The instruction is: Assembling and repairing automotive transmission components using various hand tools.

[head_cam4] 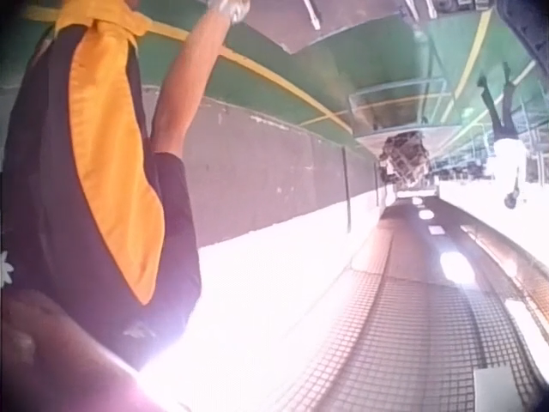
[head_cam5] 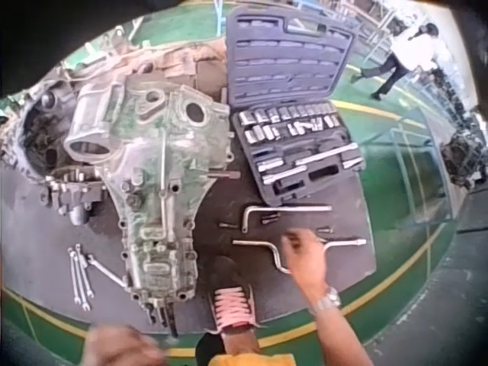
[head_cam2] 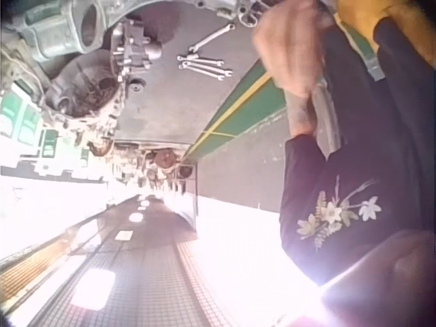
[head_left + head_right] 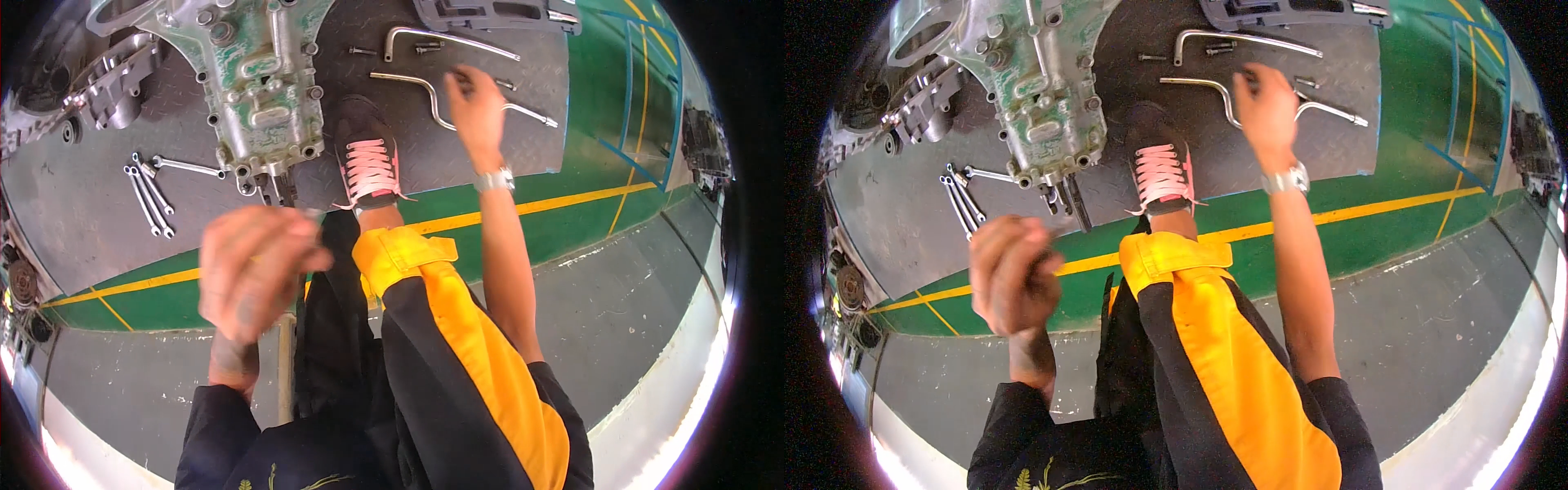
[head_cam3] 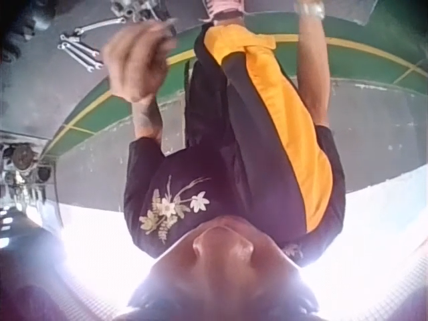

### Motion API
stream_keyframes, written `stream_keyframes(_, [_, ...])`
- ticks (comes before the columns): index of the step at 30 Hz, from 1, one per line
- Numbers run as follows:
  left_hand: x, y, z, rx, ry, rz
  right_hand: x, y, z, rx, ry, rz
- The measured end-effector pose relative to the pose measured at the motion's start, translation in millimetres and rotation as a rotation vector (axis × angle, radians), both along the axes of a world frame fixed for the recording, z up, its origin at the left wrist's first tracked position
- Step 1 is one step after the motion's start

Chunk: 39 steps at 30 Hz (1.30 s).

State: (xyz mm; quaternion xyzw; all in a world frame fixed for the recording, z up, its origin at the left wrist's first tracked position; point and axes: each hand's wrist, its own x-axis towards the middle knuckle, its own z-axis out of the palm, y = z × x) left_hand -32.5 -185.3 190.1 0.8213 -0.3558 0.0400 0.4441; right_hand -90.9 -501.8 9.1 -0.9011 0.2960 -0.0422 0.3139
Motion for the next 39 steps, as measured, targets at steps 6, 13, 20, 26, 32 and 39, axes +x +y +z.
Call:
stream_keyframes(6, [-10, -132, -115, -0.175, 0.630, 0.047, 31, 10, -26, -0.255, -0.084, 0.233])
stream_keyframes(13, [12, -176, -183, -0.164, 0.455, 0.394, 35, 4, -17, -0.263, -0.218, 0.243])
stream_keyframes(20, [-65, -40, -66, -0.175, 0.064, 0.287, 34, 136, 135, 0.820, -0.314, 0.308])
stream_keyframes(26, [-27, 21, -87, -0.142, 0.333, 0.587, 58, 177, 103, 0.683, -0.378, 0.636])
stream_keyframes(32, [-15, 18, -90, -0.150, 0.327, 0.556, 61, 179, 93, 0.194, -0.579, 0.874])
stream_keyframes(39, [-11, 25, -92, -0.079, 0.271, 0.486, 59, 173, 109, -0.021, -0.452, 0.871])
